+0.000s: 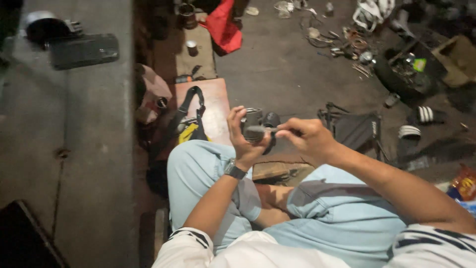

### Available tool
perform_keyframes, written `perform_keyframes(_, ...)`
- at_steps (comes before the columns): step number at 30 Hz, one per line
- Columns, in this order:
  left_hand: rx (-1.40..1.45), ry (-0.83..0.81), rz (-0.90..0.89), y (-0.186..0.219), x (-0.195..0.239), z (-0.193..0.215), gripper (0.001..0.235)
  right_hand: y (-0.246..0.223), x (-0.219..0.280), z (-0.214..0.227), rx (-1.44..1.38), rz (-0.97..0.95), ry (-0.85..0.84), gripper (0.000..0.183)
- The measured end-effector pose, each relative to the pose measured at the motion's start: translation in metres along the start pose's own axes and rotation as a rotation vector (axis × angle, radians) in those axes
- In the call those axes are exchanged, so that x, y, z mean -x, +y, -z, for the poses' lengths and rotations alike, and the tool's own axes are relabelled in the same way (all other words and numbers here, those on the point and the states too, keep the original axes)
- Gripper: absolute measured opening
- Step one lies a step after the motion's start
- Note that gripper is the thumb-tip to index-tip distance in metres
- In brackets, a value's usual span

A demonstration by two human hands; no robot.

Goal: Scraping carbon deposits from a motorcycle engine component using a small hand tool

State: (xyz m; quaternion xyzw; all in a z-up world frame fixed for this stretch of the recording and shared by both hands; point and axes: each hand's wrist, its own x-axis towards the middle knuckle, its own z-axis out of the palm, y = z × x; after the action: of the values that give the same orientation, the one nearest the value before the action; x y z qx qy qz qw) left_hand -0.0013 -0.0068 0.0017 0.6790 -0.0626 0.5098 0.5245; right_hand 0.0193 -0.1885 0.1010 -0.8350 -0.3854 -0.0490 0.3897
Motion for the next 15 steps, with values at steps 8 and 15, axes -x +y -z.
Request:
perform_keyframes(8,0.057,0.134,0.033,0.011,-0.008,0.003,0.082,0.001,-0.004,-0.001,-0.021,0.034,0.012,0.011)
perform_keyframes(15,0.113,0.181,0.071,0.014,-0.012,0.001,0.078,0.004,0.003,-0.008,0.021,0.035,0.016,0.01)
